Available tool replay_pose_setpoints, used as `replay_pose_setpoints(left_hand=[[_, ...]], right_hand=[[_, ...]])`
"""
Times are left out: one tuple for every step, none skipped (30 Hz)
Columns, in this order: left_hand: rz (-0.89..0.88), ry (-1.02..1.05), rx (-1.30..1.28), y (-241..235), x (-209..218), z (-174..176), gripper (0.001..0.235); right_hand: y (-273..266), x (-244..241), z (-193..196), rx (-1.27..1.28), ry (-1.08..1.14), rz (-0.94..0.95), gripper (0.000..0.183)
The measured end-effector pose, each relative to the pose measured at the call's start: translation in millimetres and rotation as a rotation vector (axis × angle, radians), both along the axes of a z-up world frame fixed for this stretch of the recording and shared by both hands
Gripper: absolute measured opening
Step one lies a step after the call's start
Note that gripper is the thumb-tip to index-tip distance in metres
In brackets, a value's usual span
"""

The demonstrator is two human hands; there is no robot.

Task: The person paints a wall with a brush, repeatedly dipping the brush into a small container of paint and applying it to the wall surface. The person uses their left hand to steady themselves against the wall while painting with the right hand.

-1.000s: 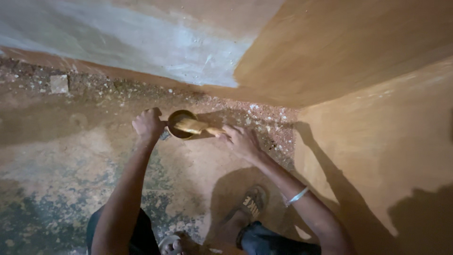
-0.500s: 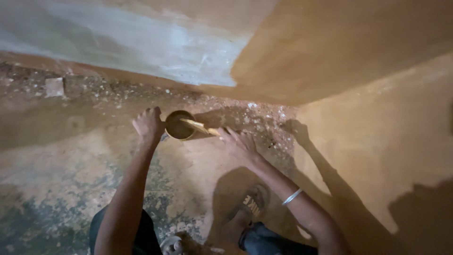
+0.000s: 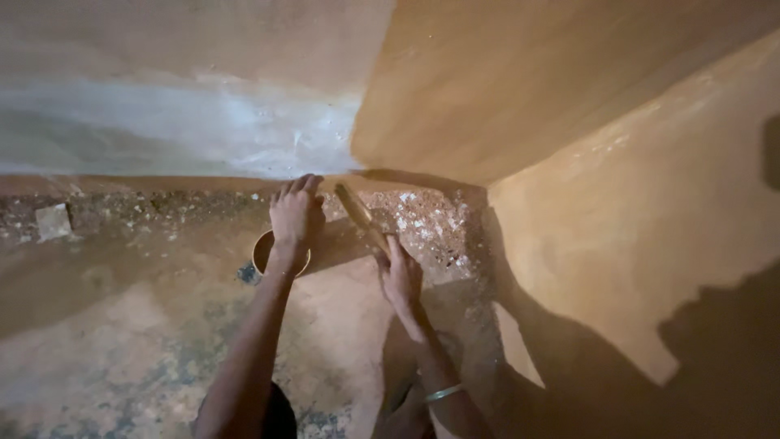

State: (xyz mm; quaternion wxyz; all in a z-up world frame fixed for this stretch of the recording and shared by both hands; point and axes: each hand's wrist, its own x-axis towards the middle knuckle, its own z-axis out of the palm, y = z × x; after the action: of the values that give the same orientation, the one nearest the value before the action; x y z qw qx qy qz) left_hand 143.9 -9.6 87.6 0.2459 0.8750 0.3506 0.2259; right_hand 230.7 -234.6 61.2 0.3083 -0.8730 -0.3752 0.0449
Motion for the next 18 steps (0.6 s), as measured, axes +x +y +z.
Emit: replay_pose_setpoints(left_hand=[[0.002, -0.028, 0.021, 0.4, 1.4, 0.0, 0.036], [0.002, -0.054, 0.039, -0.1, 1.9, -1.0, 0.038], [0.021, -0.032, 0.004, -0.9, 2.0, -2.6, 0.038], [0.034, -0.014, -0.026, -0.4, 3.2, -3.8, 0.039], [0.048, 0.005, -0.057, 0.9, 5.0, -5.1, 0.04], [0.053, -0.01, -0.038, 2.7, 8.1, -7.0, 0.041], [0.058, -0.025, -0.02, 4.7, 9.9, -9.5, 0.042], [0.07, -0.035, -0.011, 2.7, 7.2, -13.6, 0.043], [0.078, -0.034, -0.038, 0.9, 3.9, -17.3, 0.043], [0.085, -0.038, -0.062, 1.1, 2.7, -19.2, 0.043], [0.092, -0.042, -0.086, 0.9, 1.4, -20.0, 0.043], [0.086, -0.042, -0.127, 1.2, -0.3, -20.1, 0.044], [0.08, -0.041, -0.167, 1.7, -2.1, -19.4, 0.045], [0.077, -0.045, -0.201, 4.4, -1.9, -17.9, 0.046], [0.064, -0.076, -0.188, 7.2, -1.7, -16.2, 0.046], [0.055, -0.106, -0.176, 8.4, -2.0, -14.9, 0.047], [0.045, -0.137, -0.164, 8.7, -2.7, -14.2, 0.048], [0.027, -0.159, -0.154, 8.8, -4.8, -14.6, 0.05]], right_hand=[[3.6, 0.5, -9.6, 0.011, -0.013, 0.004, 0.037], [7.8, 1.8, -19.0, 0.02, -0.025, 0.007, 0.034], [12.7, 5.4, -27.3, 0.029, -0.037, 0.009, 0.031], [19.2, 12.0, -33.8, 0.024, -0.033, -0.021, 0.03], [26.2, 19.6, -38.9, 0.019, -0.03, -0.052, 0.031], [32.1, 28.2, -42.3, 0.011, -0.027, -0.079, 0.031], [37.1, 36.3, -44.5, 0.022, -0.046, -0.147, 0.033], [35.9, 40.0, -45.9, 0.022, -0.061, -0.207, 0.034], [32.2, 40.8, -46.1, 0.022, -0.075, -0.266, 0.036], [28.2, 42.1, -44.2, -0.019, 0.029, -0.336, 0.036], [20.9, 40.8, -41.2, -0.06, 0.133, -0.404, 0.037], [14.8, 37.1, -38.8, -0.099, 0.24, -0.476, 0.037], [7.0, 30.5, -36.8, -0.027, 0.273, -0.526, 0.035], [2.9, 27.3, -35.4, 0.064, 0.288, -0.575, 0.036], [2.4, 23.1, -35.9, 0.143, 0.289, -0.616, 0.036], [3.5, 21.1, -37.5, 0.233, 0.271, -0.643, 0.037], [9.4, 18.6, -41.4, 0.326, 0.258, -0.663, 0.037], [15.3, 12.2, -46.9, 0.391, 0.252, -0.665, 0.038]])
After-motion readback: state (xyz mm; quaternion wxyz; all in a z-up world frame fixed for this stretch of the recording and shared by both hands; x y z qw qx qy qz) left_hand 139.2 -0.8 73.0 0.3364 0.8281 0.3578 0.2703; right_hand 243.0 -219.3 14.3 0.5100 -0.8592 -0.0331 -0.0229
